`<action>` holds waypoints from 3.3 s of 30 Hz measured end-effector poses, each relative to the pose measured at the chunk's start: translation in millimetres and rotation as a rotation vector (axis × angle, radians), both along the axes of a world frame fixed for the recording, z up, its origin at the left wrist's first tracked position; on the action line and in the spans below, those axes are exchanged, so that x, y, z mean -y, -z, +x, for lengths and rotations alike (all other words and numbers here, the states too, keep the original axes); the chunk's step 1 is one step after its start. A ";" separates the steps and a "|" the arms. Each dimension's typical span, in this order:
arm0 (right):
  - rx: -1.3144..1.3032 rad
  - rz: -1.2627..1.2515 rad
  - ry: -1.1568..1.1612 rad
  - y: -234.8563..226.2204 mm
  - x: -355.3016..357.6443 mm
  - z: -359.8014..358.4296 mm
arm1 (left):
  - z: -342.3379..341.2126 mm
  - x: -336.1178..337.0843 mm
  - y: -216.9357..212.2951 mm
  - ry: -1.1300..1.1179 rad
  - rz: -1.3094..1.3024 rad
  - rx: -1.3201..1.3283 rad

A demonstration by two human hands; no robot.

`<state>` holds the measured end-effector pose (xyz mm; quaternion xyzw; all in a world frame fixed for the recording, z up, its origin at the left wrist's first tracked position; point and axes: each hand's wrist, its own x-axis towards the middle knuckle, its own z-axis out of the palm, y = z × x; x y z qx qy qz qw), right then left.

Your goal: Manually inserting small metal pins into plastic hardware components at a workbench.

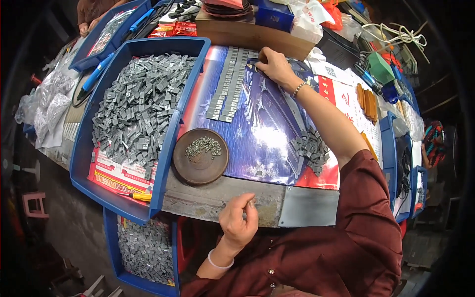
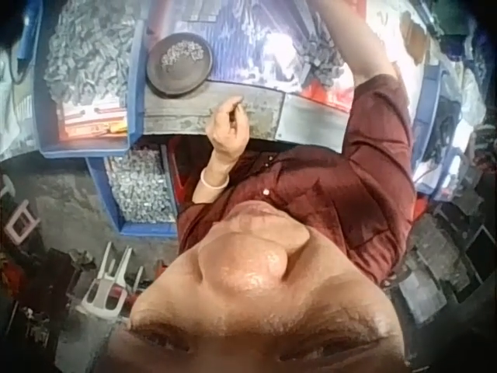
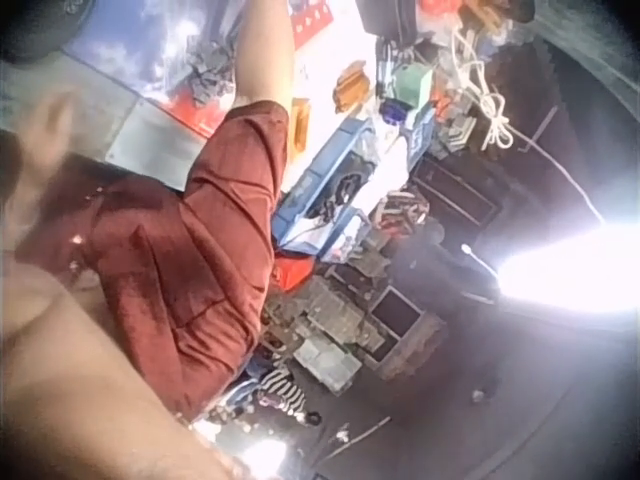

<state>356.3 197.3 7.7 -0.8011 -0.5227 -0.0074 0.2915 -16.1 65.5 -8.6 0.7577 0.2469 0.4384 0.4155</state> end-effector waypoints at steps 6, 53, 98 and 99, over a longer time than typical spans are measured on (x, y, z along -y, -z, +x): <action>-0.001 0.029 -0.042 5.7 -9.2 6.7 | -0.2 0.0 -2.2 -0.003 0.010 -0.013; -0.398 0.371 -0.042 -12.4 400.7 -190.4 | 155.9 -51.5 -20.0 0.559 0.390 -0.532; -2.267 0.347 -0.211 -36.8 372.0 -230.9 | 17.8 97.6 -39.5 0.581 -0.112 0.178; -2.310 0.359 -0.230 -35.3 372.7 -229.4 | 18.1 98.1 -40.4 0.571 -0.067 0.168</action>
